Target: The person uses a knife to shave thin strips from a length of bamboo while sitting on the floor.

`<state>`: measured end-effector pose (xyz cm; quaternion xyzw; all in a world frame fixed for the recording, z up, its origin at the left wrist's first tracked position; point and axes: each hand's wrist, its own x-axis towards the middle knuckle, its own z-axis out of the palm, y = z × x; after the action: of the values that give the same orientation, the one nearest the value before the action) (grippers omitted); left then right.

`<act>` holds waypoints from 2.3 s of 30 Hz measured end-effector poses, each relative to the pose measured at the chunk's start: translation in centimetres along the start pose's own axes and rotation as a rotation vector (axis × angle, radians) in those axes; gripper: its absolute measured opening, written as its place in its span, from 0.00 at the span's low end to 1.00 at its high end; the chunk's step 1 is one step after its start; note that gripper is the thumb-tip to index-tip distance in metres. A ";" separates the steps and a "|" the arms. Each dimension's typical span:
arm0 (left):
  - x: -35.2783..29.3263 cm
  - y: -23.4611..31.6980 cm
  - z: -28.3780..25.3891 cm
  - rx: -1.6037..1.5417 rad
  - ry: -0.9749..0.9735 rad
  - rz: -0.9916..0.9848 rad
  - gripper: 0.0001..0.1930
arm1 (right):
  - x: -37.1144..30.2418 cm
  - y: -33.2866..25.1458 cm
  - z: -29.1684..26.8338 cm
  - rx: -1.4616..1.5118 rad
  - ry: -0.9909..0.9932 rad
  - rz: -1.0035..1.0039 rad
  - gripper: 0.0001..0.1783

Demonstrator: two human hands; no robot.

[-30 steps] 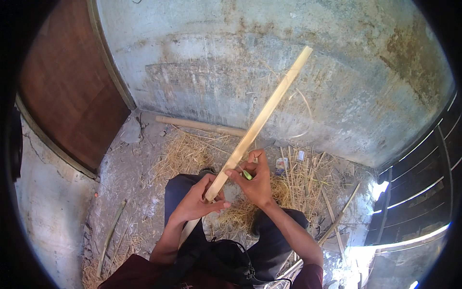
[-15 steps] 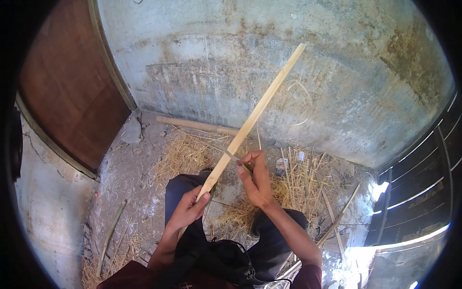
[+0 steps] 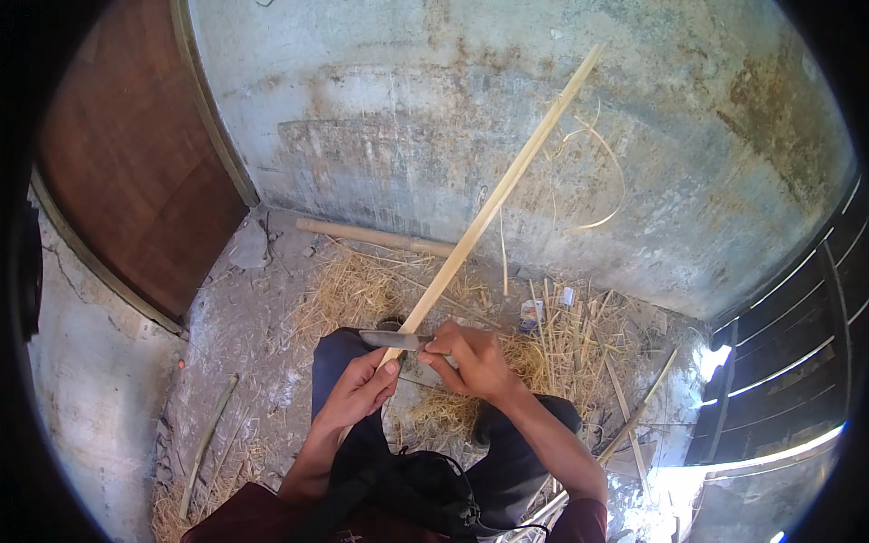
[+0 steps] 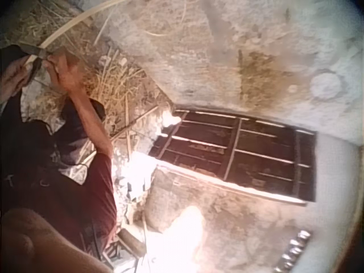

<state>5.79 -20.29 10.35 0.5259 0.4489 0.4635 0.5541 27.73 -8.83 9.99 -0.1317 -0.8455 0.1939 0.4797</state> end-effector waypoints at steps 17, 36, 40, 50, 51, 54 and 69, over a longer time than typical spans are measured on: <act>0.4 1.0 1.7 0.548 0.220 0.158 0.15 | -0.3 0.0 0.0 -0.085 0.050 0.014 0.14; -1.1 1.2 2.3 0.540 0.203 0.094 0.14 | 0.1 0.5 -1.8 -0.056 0.124 0.083 0.12; -1.4 1.4 2.1 0.554 0.176 0.055 0.14 | -0.2 0.9 -2.1 -0.053 0.099 0.078 0.13; -1.5 2.1 1.8 0.628 0.174 0.024 0.15 | 0.4 1.3 -1.7 -0.156 0.151 -0.029 0.13; -1.5 2.2 1.8 0.620 0.164 0.007 0.15 | 0.4 1.5 -1.7 -0.158 0.150 -0.030 0.13; -1.4 1.9 1.6 0.613 0.152 0.032 0.14 | 0.6 2.0 -2.1 -0.140 0.152 -0.103 0.14; -2.6 2.2 0.8 0.636 0.151 -0.029 0.14 | 1.4 2.9 -4.5 -0.241 0.308 -0.017 0.14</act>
<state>6.10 -22.92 12.62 0.6303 0.6185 0.3299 0.3336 31.07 -4.78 11.83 -0.2091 -0.7804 0.0646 0.5858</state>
